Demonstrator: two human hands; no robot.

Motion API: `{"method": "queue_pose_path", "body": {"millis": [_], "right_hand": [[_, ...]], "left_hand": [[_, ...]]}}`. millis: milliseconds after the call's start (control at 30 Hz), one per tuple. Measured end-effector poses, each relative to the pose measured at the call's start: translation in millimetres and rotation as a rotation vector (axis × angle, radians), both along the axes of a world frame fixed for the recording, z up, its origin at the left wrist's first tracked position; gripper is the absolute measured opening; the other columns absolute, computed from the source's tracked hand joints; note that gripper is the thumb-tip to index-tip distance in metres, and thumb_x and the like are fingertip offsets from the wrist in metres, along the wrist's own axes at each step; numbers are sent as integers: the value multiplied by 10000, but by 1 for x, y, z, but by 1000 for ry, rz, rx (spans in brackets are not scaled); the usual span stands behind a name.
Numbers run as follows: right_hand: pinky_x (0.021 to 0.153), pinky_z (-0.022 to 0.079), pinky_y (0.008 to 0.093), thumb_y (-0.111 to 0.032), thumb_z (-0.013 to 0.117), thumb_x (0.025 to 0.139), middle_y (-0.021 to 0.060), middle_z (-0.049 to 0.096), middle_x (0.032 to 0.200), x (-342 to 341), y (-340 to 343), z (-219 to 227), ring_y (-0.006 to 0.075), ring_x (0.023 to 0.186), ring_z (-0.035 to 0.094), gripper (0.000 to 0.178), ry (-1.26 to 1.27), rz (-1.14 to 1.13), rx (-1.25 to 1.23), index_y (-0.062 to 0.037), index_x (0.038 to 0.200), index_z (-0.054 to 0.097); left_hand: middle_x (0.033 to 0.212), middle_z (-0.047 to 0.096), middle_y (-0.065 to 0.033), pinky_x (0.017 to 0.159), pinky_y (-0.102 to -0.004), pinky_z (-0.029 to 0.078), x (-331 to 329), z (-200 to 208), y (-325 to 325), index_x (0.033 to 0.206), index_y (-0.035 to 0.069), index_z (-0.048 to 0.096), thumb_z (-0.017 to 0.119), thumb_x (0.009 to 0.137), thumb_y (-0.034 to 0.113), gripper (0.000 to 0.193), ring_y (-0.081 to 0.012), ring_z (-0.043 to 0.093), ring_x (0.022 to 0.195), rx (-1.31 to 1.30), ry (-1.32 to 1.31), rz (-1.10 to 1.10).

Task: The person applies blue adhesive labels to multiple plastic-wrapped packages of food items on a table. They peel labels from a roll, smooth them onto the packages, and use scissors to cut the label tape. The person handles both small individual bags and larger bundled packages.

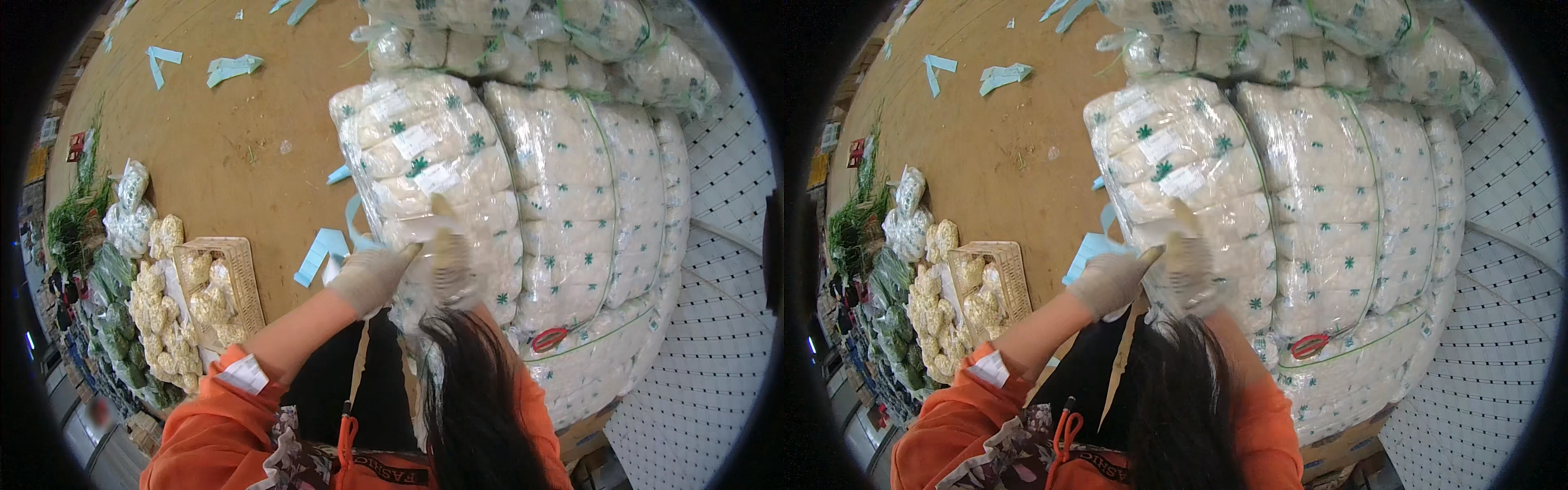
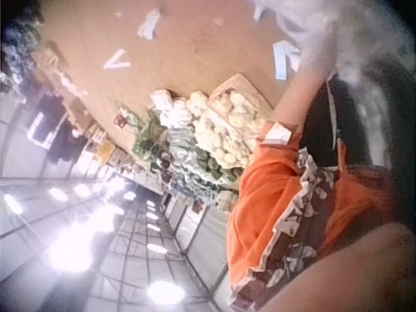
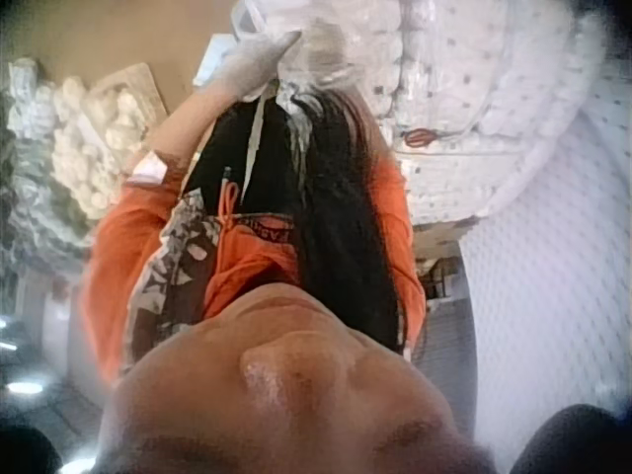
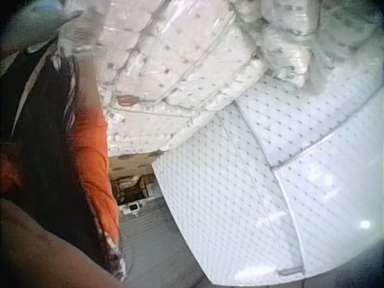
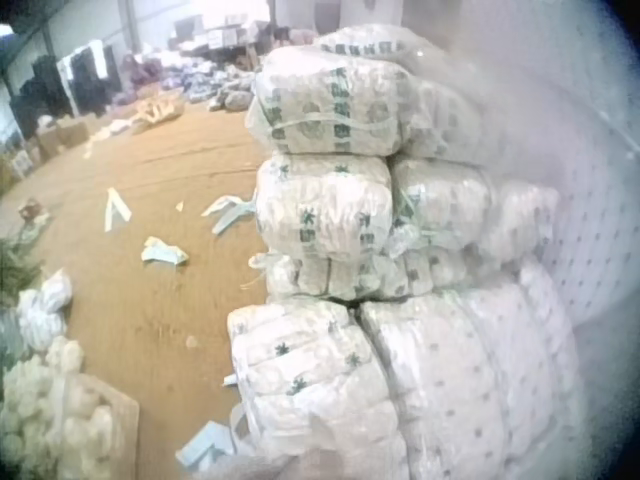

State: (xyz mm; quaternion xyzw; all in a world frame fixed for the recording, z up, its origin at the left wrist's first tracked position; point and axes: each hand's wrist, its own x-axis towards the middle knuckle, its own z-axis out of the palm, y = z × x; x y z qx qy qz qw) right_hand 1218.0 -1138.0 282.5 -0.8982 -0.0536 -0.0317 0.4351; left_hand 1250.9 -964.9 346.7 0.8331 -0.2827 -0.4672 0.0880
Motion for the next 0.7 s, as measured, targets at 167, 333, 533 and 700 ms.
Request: {"method": "queue_pose_path", "body": {"millis": [167,333,533,700], "right_hand": [[1081,319,414,-152,587,867,237,431,1356,7,5,-51,359,1256,429,492,-187,23,-58,26,1301,439],[993,419,431,-80,598,834,233,527,1249,12,-55,-55,389,1153,510,445,-242,43,-127,15,1257,493],[1011,378,474,-102,595,783,189,535,1246,21,-56,-52,352,1166,500,483,-367,371,-391,-39,1256,520],[1061,262,513,-242,589,820,169,425,1367,-19,-33,-6,341,1280,371,485,-31,383,-650,-89,1273,510]], "left_hand": [[802,650,-206,630,-439,519,-29,-44,18,1162,26,512,558,800,76,369,-354,657,727,55,-211,166],[851,662,-206,645,-456,517,-36,-36,16,1138,52,526,480,842,73,300,-364,662,811,111,-72,315],[1007,596,-202,731,-428,500,-51,-37,14,1164,59,504,619,772,108,411,-383,593,888,62,-161,398],[1026,578,-165,838,-342,473,-68,-12,16,1222,54,469,605,786,30,458,-259,581,946,-316,-139,871]]}}
